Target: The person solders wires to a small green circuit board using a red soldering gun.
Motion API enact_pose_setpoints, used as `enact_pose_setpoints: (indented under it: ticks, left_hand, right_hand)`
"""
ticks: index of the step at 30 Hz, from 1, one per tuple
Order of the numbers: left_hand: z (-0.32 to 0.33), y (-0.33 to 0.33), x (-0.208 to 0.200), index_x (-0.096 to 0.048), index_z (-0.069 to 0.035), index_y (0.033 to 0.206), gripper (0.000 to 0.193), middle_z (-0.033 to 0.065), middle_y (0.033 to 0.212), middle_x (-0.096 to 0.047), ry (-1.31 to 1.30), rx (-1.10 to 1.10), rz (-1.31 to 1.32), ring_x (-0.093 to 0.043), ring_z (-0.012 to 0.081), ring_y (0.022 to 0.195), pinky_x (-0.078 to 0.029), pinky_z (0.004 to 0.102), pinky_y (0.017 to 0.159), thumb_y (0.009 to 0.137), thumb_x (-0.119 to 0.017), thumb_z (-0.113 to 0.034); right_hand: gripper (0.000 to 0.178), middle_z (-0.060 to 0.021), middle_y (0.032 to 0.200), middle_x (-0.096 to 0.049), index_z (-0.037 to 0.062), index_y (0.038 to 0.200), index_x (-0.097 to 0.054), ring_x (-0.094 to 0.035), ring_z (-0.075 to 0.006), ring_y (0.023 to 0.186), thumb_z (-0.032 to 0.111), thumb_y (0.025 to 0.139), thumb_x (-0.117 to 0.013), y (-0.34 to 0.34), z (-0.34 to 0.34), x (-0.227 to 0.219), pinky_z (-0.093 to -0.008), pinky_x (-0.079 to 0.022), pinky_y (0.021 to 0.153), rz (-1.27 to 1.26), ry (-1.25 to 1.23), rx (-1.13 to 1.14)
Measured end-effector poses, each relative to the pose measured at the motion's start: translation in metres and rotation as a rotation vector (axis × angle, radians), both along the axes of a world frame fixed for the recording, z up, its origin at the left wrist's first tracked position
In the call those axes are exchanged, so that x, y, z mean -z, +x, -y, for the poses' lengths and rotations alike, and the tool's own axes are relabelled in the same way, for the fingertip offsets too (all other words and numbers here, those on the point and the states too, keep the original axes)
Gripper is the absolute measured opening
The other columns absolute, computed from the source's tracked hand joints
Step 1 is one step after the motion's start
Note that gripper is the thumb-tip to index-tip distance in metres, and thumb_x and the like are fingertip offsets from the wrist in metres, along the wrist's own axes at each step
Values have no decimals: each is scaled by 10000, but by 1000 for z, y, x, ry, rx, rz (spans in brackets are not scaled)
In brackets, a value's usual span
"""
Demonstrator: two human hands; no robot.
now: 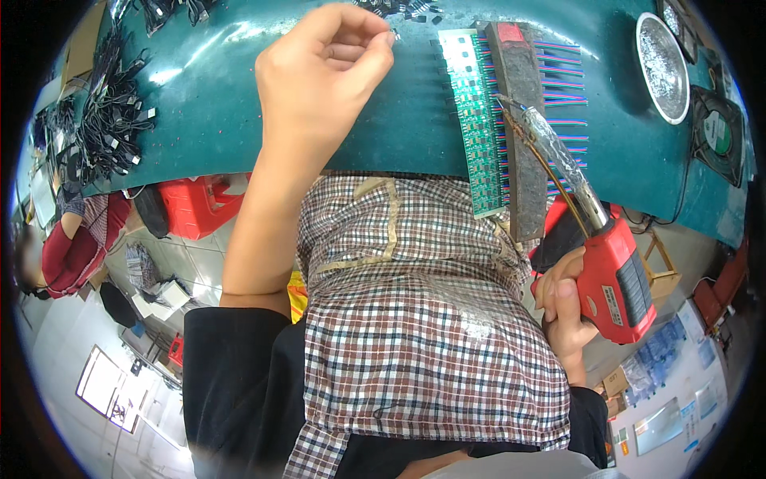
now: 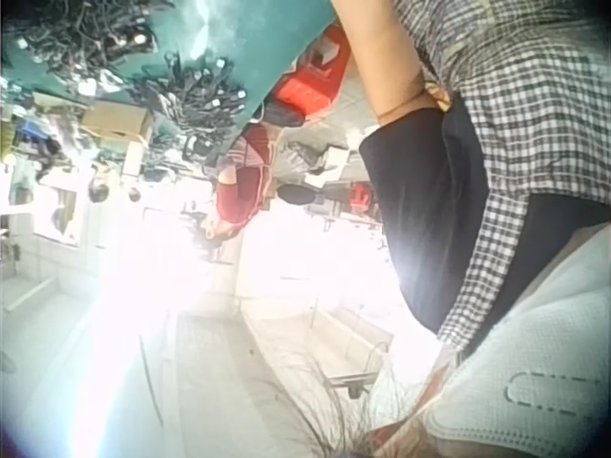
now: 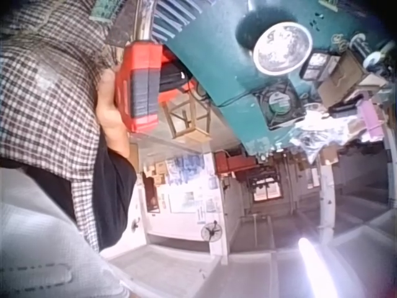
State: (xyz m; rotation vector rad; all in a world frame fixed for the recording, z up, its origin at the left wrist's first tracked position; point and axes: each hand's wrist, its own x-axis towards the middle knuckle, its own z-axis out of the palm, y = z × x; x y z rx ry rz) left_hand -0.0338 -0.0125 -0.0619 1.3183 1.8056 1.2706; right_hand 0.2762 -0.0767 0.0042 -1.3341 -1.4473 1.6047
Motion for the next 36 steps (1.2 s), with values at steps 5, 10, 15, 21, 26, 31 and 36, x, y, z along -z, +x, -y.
enact_pose_setpoints:
  ticks: [5, 10, 15, 21, 26, 31, 36]
  left_hand:
    - [12, 12, -21, -673, 77, 1021, 169, 106, 909, -716, -111, 96, 222, -706, 141, 823, -575, 229, 754, 856, -696, 51]
    - [31, 33, -20, -696, 65, 983, 144, 102, 898, -713, -59, 216, 92, -708, 132, 797, -571, 215, 698, 840, -703, 72]
    - [36, 49, -9, -723, -17, 895, 122, 73, 826, -704, 64, 206, 5, -715, 133, 721, -585, 231, 626, 779, -744, 15]
    - [36, 54, -2, -684, -27, 862, 122, 60, 800, -692, 80, 180, 5, -709, 125, 701, -574, 228, 604, 765, -739, 23]
    - [35, 54, -1, -669, -39, 833, 122, 47, 780, -686, 100, 196, -75, -707, 118, 693, -566, 226, 594, 752, -733, 25]
    - [33, 55, -1, -664, -54, 798, 134, 32, 741, -668, 147, 193, -155, -684, 116, 641, -548, 226, 565, 719, -728, 33]
    - [33, 54, -2, -661, -67, 778, 128, 21, 721, -657, 149, 189, -171, -674, 116, 624, -535, 226, 548, 716, -727, 24]
  right_hand:
    - [185, -49, 697, -446, 11, 832, -461, -353, -68, 437, 121, 953, -548, 3, 3, 1, -240, -348, 428, 22, -20, 11]
    - [170, -48, 697, -446, 9, 836, -464, -351, -68, 435, 110, 947, -545, 1, 3, 0, -244, -350, 428, 1, -16, 18]
    - [151, -45, 695, -444, 6, 848, -467, -350, -68, 434, 100, 942, -540, 2, 4, -1, -247, -352, 428, 18, -10, 4]
    - [161, -43, 692, -439, 9, 850, -466, -344, -68, 430, 111, 950, -541, 7, 8, 0, -247, -354, 435, 56, -21, -43]
    - [196, -19, 638, -428, -13, 929, -500, -362, -76, 438, 167, 956, -574, 12, 13, 3, -253, -354, 445, 110, -12, -58]
    - [230, 12, 579, -411, -15, 998, -523, -378, -83, 452, 194, 948, -605, 15, 18, 2, -256, -354, 465, 194, -62, -14]
    - [218, 12, 564, -411, -3, 982, -521, -387, -91, 459, 189, 937, -616, 18, 16, 5, -258, -356, 475, 210, -47, -77]
